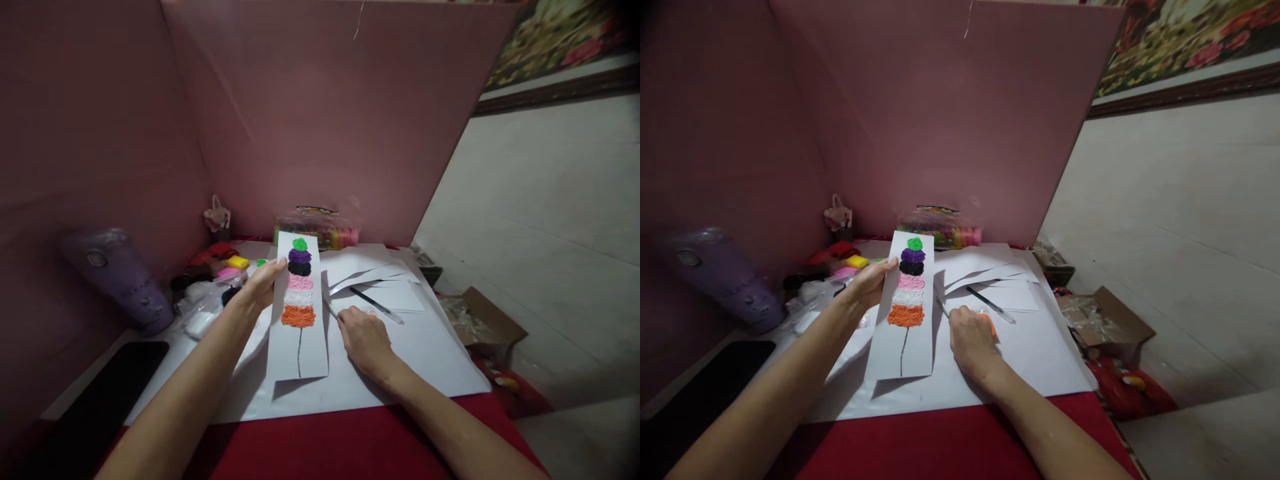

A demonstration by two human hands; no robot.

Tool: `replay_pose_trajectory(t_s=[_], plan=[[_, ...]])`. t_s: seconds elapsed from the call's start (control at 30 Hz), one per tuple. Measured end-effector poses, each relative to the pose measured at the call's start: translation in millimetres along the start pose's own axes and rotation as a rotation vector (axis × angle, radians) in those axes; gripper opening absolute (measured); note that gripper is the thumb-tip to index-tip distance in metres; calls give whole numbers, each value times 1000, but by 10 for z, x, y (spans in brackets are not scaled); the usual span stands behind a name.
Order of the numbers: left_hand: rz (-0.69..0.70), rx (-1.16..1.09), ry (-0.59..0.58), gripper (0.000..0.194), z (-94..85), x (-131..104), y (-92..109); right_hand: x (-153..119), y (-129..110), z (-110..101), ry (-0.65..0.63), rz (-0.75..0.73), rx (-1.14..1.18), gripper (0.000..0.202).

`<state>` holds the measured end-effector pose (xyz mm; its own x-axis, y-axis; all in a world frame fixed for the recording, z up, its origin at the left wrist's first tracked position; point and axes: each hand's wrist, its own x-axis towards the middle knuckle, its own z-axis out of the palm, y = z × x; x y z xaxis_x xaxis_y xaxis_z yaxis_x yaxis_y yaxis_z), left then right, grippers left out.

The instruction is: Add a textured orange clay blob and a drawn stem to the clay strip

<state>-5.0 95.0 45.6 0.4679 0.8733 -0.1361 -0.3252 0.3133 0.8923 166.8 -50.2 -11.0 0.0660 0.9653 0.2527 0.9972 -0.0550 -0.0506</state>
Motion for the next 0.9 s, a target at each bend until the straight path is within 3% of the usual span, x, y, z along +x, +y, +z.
replay_pose_trajectory(t_s=[0.13, 0.2, 0.33, 0.43, 0.63, 0.9], plan=[[127, 104, 4, 12, 45, 206, 502, 2, 10, 2, -13, -18, 15, 19], [280, 205, 36, 12, 18, 338, 795, 5, 10, 9, -22, -8, 16, 19], [621, 402, 175, 19, -141, 668, 1289, 9, 12, 48, -7, 3, 30, 16], [715, 431, 232, 21, -313, 954, 1511, 14, 23, 91, 13, -3, 52, 17], [717, 571, 329, 31, -711, 1489, 1599, 15, 48, 155, 28, 11, 103, 16], [584, 905, 494, 38, -1142, 1897, 1418, 22, 69, 213, 121, -20, 131, 16]])
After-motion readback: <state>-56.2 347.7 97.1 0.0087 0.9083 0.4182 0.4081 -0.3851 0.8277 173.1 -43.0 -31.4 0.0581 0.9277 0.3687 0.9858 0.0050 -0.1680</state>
